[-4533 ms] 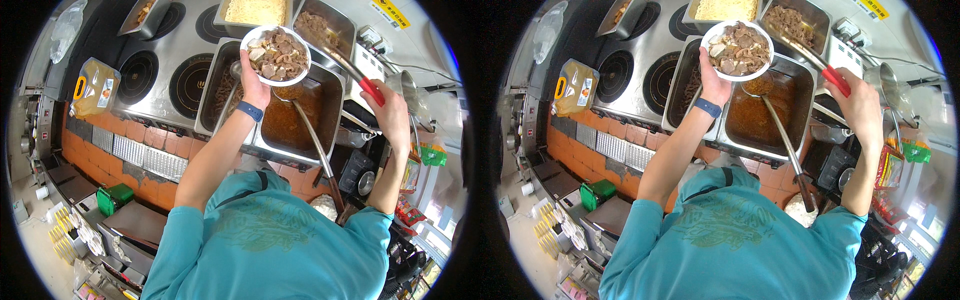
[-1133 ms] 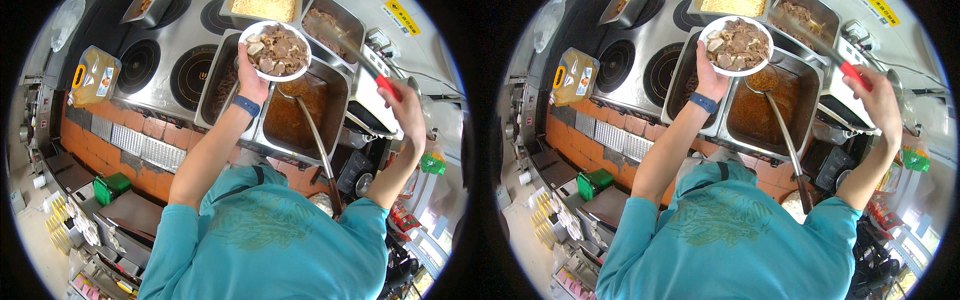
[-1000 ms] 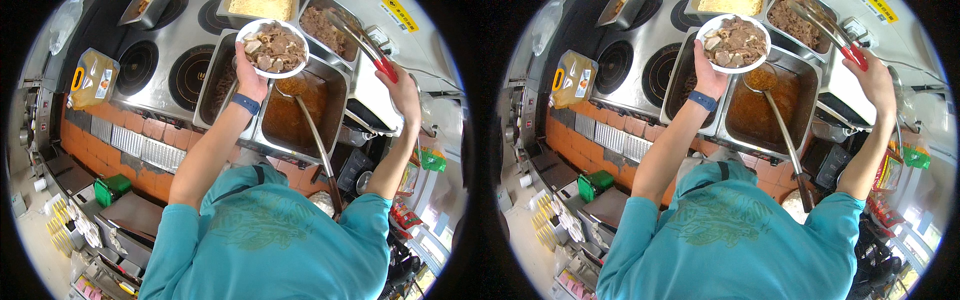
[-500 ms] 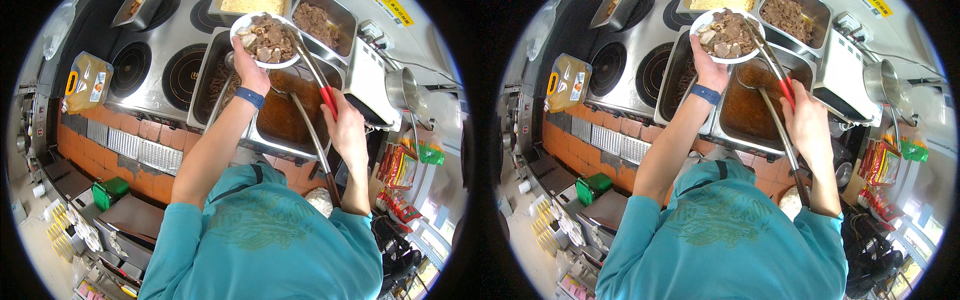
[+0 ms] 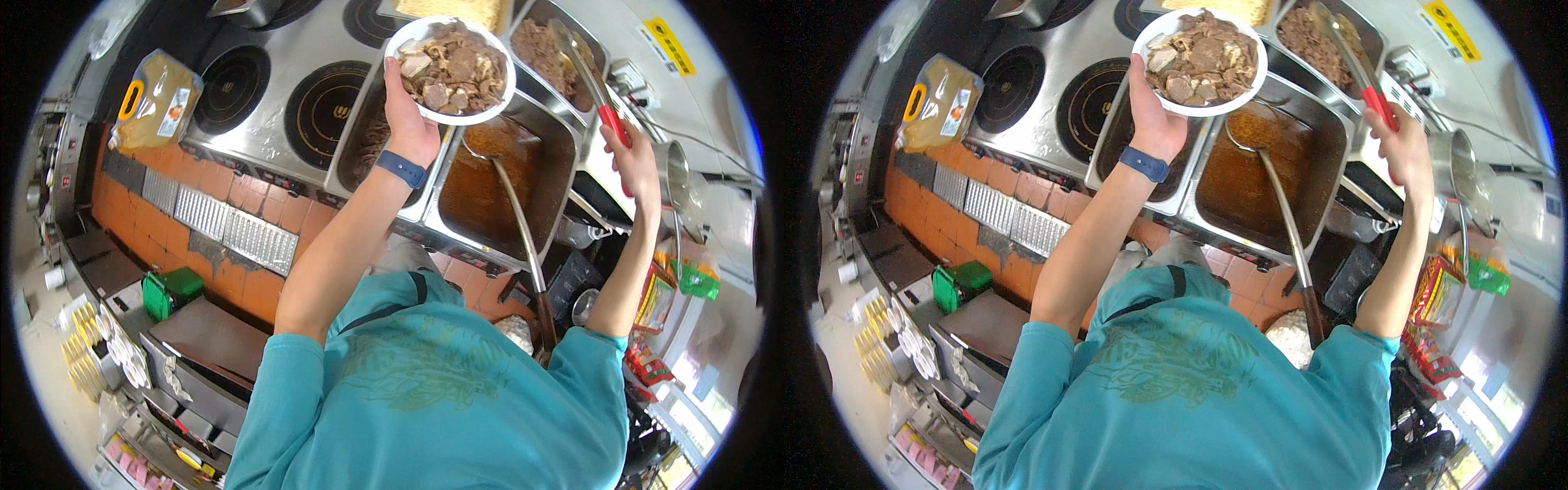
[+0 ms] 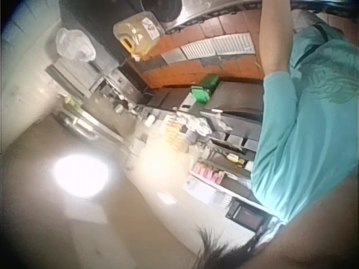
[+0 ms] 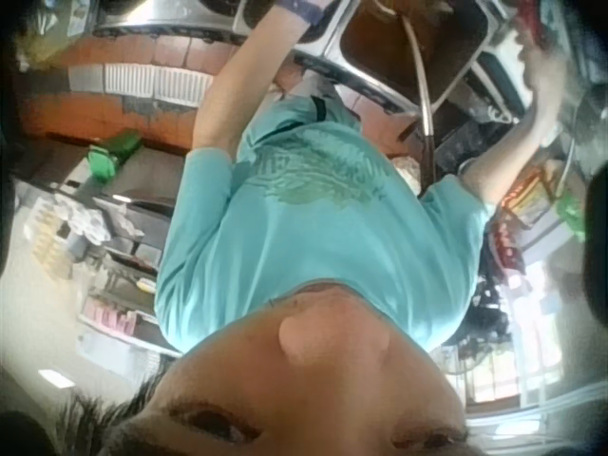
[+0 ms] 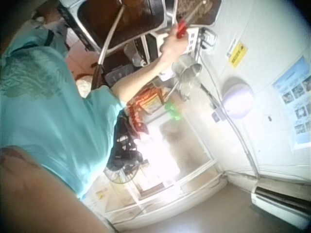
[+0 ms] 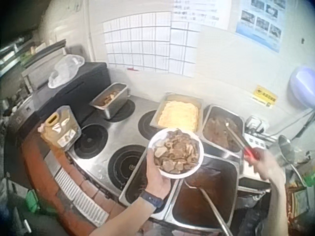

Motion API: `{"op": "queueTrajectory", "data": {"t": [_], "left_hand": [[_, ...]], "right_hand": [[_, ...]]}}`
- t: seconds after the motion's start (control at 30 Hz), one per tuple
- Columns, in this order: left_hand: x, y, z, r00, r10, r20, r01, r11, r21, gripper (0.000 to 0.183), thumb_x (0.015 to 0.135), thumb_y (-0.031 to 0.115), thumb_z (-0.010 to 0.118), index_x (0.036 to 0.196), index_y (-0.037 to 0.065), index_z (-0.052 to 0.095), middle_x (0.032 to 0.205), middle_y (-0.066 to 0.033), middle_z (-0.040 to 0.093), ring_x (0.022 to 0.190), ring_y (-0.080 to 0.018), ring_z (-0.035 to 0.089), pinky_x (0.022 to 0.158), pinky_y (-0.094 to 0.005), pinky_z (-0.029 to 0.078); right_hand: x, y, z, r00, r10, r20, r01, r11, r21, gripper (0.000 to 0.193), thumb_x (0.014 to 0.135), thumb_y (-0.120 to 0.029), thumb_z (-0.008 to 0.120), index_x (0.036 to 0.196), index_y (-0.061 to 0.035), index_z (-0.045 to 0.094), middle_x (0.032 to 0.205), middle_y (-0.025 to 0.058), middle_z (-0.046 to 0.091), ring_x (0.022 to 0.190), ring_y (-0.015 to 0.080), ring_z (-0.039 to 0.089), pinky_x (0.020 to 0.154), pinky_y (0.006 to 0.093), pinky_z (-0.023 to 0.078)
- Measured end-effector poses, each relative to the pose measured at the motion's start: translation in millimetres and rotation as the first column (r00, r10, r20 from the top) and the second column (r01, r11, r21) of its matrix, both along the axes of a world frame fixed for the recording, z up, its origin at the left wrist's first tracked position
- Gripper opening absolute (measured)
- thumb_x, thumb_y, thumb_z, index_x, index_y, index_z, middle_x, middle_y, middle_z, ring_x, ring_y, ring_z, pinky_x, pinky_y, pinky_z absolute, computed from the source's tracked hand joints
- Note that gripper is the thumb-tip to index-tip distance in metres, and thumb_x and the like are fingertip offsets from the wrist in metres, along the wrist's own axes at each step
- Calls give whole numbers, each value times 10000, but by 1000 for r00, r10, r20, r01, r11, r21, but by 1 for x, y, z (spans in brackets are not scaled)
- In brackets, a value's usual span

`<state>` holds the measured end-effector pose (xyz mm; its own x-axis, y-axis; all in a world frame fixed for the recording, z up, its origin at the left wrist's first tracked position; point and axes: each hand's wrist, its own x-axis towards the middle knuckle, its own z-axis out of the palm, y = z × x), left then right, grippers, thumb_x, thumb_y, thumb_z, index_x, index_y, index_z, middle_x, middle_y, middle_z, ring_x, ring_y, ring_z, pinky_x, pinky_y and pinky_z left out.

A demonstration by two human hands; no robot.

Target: The person assembles a food order by placing fried tofu and cooked meat into a bowl, adding chopped green onions and a dark sauce, then ladling broth over the contents. The person closes the bowl with a yellow lid and attaches a pink order tag. The person then portions fried tofu into several small bowls.

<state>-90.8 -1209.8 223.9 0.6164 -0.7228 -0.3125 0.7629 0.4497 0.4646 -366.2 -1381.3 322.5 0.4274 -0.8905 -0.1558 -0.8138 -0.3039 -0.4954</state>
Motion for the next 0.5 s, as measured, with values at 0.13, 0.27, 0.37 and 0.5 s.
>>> {"op": "queueTrajectory", "data": {"t": [0.13,0.27,0.37,0.5], "left_hand": [[14,35,20,1000,11,-8,-11,999,-32,563,1041,518,449,1435,115,455,1439,-55,532,1321,-223,514,1118,-369,410],[33,86,36,994,58,98,-46,992,-121,663,1023,588,399,1446,80,438,1470,-129,494,1368,-294,471,1151,-463,385],[53,145,42,995,94,28,-82,953,-293,774,955,685,465,1457,96,428,1475,-168,477,1368,-340,469,1123,-538,414],[79,226,35,987,138,-82,-159,915,-370,693,977,644,474,1417,111,510,1421,-119,570,1297,-248,552,1109,-423,442]], "right_hand": [[23,-110,-92,988,-90,126,78,992,96,461,937,-331,663,1228,24,626,752,39,652,603,102,578,564,270,460],[34,-180,-167,966,54,253,-106,975,196,436,930,-301,658,1240,2,619,827,43,652,652,126,587,559,277,466],[41,-188,-157,980,163,115,-195,907,373,603,941,-416,674,1395,-43,542,1129,108,703,931,199,677,858,328,536],[120,-146,-129,923,382,33,-384,920,79,469,959,-368,650,1287,-47,556,1045,88,691,851,188,654,782,324,529]]}}
